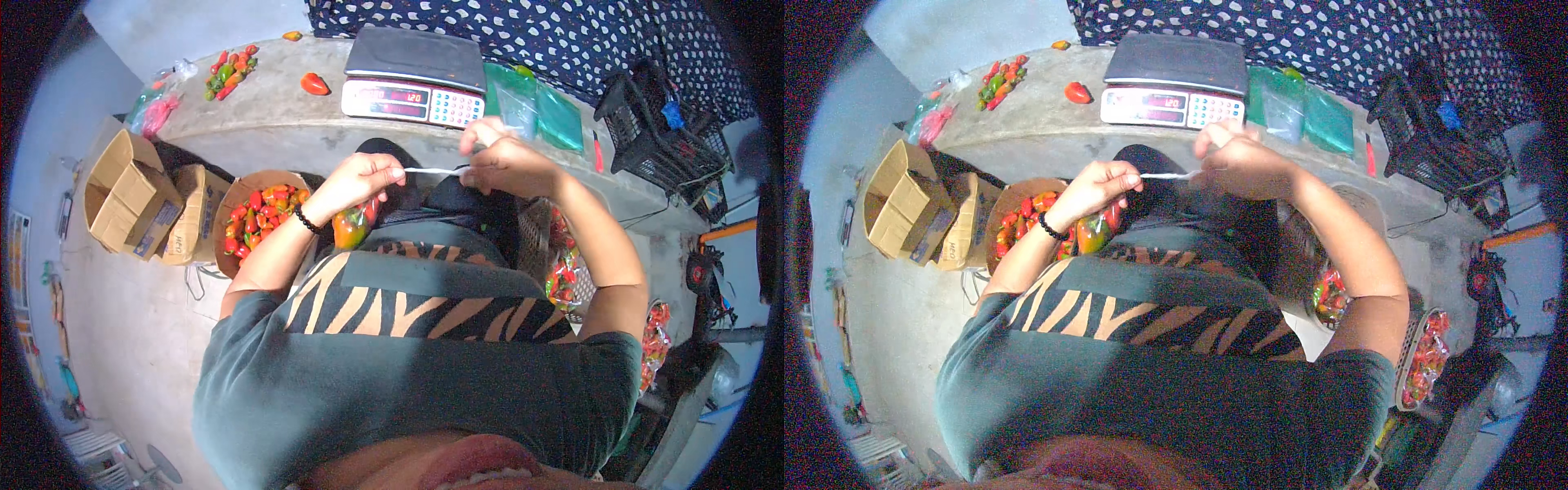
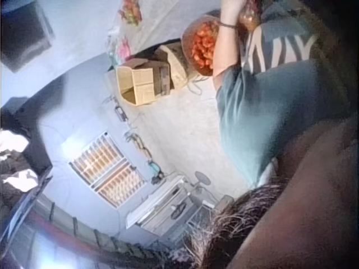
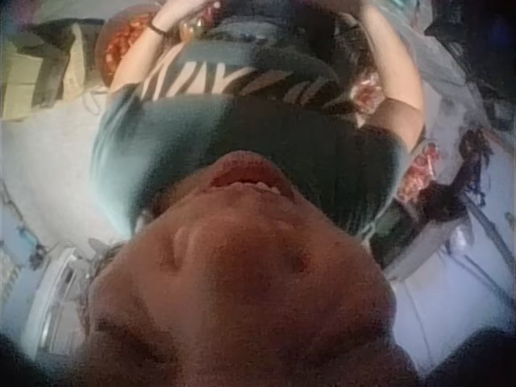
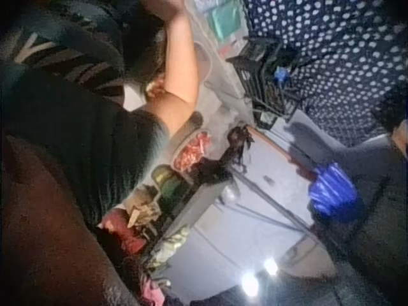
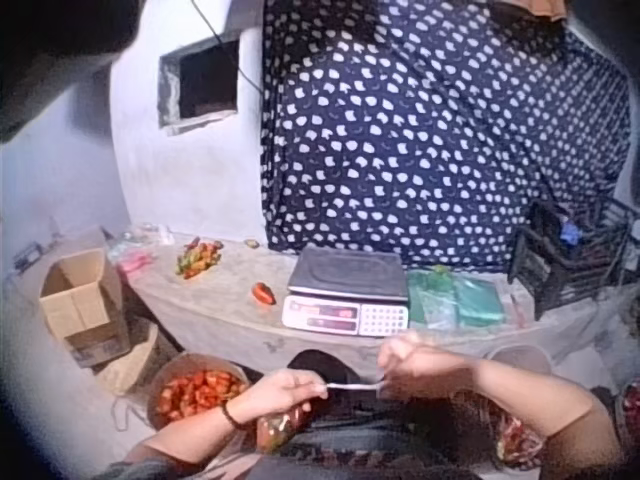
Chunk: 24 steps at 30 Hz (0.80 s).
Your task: The person sorts peppers by hand from a container, weighs them on a digital scale, and packs them into plastic bags.
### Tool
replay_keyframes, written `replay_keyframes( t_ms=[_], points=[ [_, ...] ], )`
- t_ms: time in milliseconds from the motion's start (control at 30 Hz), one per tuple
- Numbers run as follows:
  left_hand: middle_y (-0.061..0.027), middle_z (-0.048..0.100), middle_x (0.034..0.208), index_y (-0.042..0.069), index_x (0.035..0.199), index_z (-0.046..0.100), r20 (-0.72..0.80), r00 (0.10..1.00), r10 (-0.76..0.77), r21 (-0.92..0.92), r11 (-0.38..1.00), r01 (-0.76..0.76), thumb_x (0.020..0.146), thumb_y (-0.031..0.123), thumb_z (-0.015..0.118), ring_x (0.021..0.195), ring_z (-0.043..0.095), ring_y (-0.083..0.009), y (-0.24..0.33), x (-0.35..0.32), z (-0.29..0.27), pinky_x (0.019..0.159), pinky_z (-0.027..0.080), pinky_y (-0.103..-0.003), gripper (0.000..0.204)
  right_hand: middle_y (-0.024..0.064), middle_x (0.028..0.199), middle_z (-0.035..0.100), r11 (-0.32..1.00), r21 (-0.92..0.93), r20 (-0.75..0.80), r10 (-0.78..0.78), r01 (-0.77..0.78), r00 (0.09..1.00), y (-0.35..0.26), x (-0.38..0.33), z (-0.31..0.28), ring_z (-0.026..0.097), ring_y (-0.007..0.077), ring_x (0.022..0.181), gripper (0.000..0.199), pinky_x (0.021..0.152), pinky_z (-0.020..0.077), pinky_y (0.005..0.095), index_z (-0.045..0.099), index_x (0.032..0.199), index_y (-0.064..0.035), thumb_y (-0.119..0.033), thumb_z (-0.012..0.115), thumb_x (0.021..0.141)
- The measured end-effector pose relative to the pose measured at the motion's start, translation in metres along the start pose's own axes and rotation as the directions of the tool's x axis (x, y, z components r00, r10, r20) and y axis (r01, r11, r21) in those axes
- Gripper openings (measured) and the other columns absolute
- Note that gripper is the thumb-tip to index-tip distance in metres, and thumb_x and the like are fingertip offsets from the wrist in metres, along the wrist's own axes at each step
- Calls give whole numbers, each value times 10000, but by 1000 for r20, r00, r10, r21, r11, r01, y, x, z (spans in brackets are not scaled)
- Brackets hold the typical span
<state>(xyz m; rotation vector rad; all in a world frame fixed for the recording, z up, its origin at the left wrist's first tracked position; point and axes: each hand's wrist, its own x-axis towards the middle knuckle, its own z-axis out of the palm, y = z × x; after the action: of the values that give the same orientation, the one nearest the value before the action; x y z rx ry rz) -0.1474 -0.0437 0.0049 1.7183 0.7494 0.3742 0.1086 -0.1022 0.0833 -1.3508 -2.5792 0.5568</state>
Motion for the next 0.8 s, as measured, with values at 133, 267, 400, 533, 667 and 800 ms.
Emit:
replay_keyframes(
  t_ms=[133, 267, 400, 533, 667, 800],
  points=[
    [9, 560, 672, 49, 826, 600, 60, 989, 133, -88, 988, -127, 885, 271, 499, 552, 512, -61, 6, 7, 11, 521, 419, -198, 251, 68, 1194, 433, 626, 768, -123, -60, 133, 991, -14, 16, 4, 370, 222, 1161, 352, 995, 238, 354, 613, 946, -11, -326, 558, 799],
    [13, 562, 682, 45, 830, 599, 61, 994, 94, -39, 995, -92, 887, 265, 497, 553, 512, -56, 10, 7, 9, 506, 416, -196, 249, 20, 1129, 529, 976, 87, -459, -137, 198, 878, -7, 26, 4, 389, 220, 1186, 293, 1011, 168, 472, 631, 1001, -110, -292, 576, 778],
    [17, 567, 685, 37, 841, 600, -25, 994, 103, -107, 989, -105, 888, 269, 495, 539, 505, -52, 3, 4, 6, 478, 417, -205, 259, -26, 980, 561, 735, -675, -323, -374, 65, 870, 13, 18, 4, 396, 230, 1186, 176, 978, 104, 607, 654, 809, -191, -309, 624, 682],
    [-10, 585, 637, 50, 866, 616, -187, 979, 84, 23, 996, -81, 877, 270, 503, 544, 553, -75, 4, 6, 4, 476, 438, -239, 248, 17, 921, 539, 710, -703, -321, -375, 46, 870, 7, 16, -18, 379, 255, 1169, 189, 962, 143, 592, 648, 745, -164, -337, 633, 674],
    [-84, 593, 603, 56, 866, 629, -357, 879, 316, 367, 913, -180, 861, 288, 511, 580, 608, -169, 13, 14, 1, 528, 459, -310, 261, 49, 969, 508, 925, -380, -413, -162, -8, 896, 10, 27, -34, 383, 249, 1110, 278, 950, 255, 420, 650, 707, -103, -363, 582, 778],
    [-97, 615, 703, 35, 874, 626, -305, 848, 434, 422, 860, -288, 868, 270, 501, 662, 605, -204, 20, 23, 2, 616, 463, -317, 266, 92, 1090, 517, 544, 820, -192, -31, 178, 981, 3, 40, -21, 406, 234, 1114, 269, 967, 245, 315, 659, 779, -70, -310, 549, 831]
  ],
)
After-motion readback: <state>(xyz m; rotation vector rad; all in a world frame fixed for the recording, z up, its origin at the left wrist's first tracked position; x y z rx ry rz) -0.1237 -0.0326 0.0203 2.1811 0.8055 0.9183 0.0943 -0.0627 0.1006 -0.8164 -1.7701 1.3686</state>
